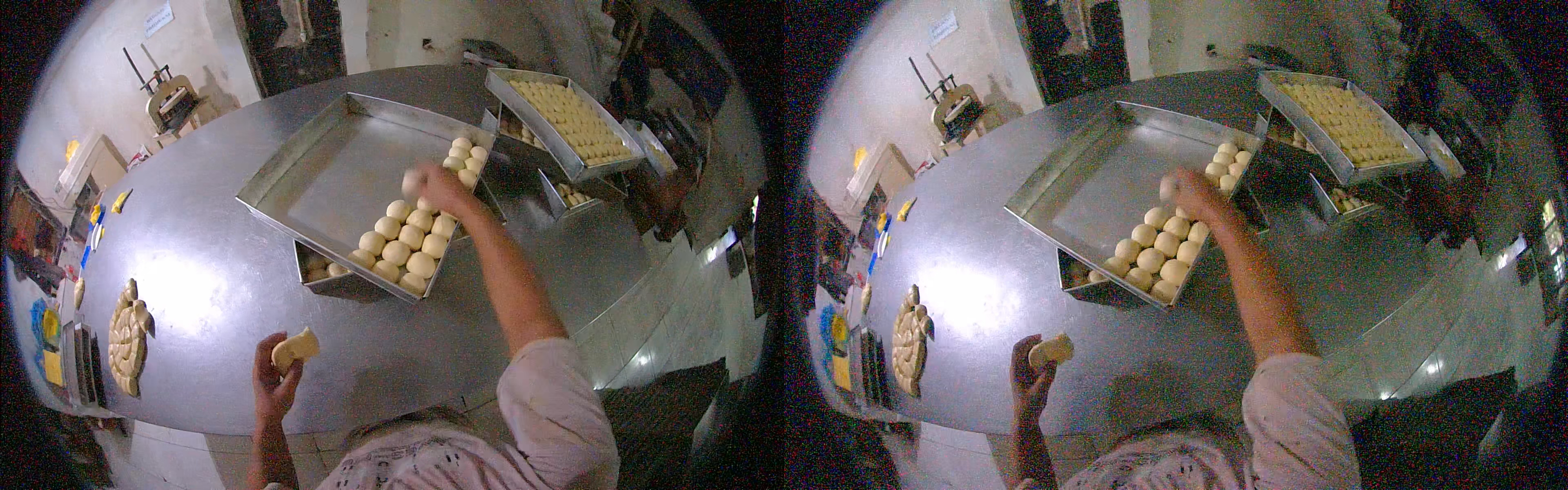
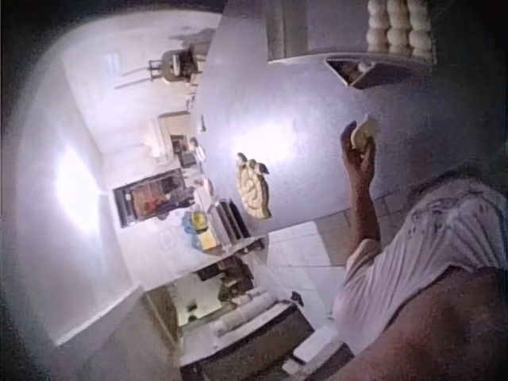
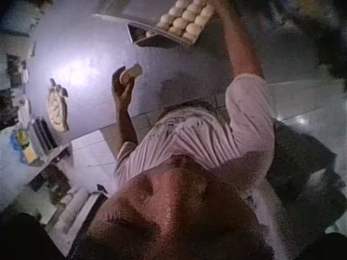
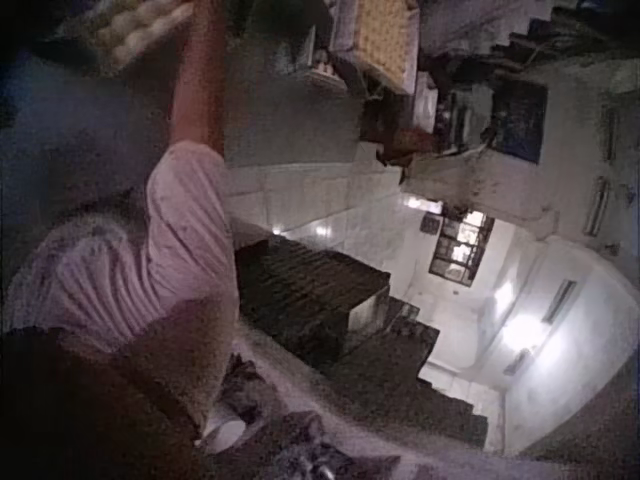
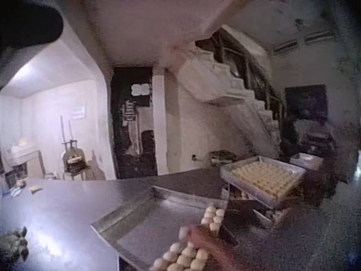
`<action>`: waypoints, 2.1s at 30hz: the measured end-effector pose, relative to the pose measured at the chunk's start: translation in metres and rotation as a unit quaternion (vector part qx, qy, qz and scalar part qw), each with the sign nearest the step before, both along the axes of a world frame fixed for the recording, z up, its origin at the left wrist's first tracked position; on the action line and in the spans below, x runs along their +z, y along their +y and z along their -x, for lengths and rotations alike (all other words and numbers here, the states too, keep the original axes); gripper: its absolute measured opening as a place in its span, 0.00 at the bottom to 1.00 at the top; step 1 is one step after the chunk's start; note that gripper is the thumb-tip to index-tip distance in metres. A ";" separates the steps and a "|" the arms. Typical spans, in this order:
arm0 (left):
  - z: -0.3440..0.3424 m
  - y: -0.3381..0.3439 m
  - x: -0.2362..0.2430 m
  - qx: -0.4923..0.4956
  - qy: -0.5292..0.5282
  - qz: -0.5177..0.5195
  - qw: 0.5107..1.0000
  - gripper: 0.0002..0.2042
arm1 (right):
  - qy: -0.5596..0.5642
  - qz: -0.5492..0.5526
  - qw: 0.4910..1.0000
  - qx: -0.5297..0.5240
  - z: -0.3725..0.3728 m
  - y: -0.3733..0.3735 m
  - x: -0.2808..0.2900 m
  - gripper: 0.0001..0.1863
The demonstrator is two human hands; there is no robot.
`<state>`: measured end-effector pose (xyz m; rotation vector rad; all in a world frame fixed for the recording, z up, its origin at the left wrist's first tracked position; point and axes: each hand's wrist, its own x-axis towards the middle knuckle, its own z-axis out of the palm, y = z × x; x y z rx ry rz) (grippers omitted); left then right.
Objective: The person places pieces of dough onto metal trays by hand, arranging them in neat rows, then stacks and carries the loaded trays across the room.
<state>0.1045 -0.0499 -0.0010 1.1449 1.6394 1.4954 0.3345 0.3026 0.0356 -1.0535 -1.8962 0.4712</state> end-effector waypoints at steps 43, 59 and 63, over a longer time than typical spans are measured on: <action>0.051 -0.004 -0.020 -0.105 -0.173 0.106 0.974 0.06 | -0.162 0.031 0.974 -0.155 -0.119 -0.195 -0.125 0.16; -0.014 0.050 -0.033 -0.067 -0.123 0.174 0.975 0.11 | -0.182 0.150 0.949 -0.208 -0.156 -0.120 -0.151 0.20; 0.014 0.024 -0.028 -0.027 -0.170 0.125 0.977 0.14 | -0.169 0.107 0.969 -0.146 -0.186 -0.166 -0.118 0.22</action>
